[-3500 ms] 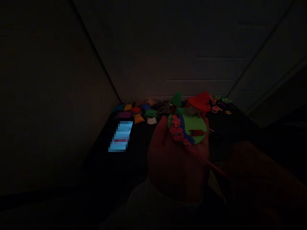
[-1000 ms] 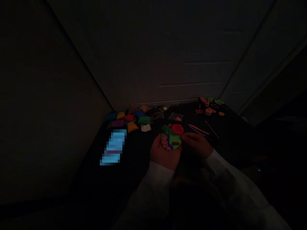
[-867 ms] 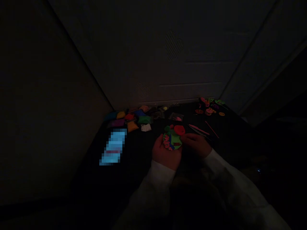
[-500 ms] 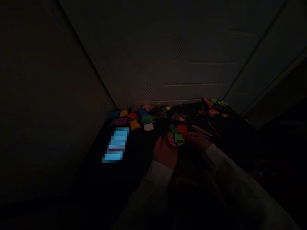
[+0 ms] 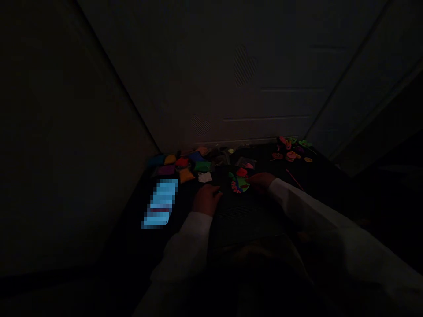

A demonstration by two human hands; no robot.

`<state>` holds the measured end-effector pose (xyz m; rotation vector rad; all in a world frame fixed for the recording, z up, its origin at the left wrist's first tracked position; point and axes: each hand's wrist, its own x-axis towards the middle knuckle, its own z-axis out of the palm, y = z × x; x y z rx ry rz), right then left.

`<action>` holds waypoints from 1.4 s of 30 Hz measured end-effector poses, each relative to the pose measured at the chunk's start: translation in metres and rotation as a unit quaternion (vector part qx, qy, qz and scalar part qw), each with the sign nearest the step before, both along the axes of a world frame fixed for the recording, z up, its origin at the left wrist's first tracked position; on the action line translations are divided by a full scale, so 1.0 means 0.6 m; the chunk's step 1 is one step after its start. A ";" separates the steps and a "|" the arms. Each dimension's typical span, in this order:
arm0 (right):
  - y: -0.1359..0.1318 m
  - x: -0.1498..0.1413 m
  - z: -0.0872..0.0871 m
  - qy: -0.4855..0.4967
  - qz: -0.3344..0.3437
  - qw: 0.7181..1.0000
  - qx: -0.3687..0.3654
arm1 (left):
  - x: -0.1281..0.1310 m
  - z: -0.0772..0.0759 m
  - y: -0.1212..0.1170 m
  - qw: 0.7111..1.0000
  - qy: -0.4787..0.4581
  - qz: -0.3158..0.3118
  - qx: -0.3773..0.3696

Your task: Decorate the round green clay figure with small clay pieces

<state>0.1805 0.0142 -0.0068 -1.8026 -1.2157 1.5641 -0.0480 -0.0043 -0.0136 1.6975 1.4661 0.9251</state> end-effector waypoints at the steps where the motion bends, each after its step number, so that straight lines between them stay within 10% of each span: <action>1: 0.001 -0.003 0.003 -0.008 0.003 1.000 -0.004 | 0.005 -0.002 0.002 1.000 0.025 -0.008 0.005; 9: -0.001 -0.009 0.018 -0.048 0.005 0.999 -0.008 | 0.011 0.001 0.004 0.994 0.107 -0.022 0.023; 25: -0.002 0.025 -0.030 -0.052 0.002 0.997 0.054 | 0.020 0.048 0.011 0.995 -0.058 0.037 0.074; 35: -0.063 0.005 -0.016 -0.036 -0.016 0.975 0.221 | -0.072 0.092 0.073 0.968 -0.167 0.150 0.109; 42: -0.074 -0.019 0.002 -0.016 -0.086 0.939 0.333 | -0.049 0.115 0.076 0.975 -0.187 0.068 0.102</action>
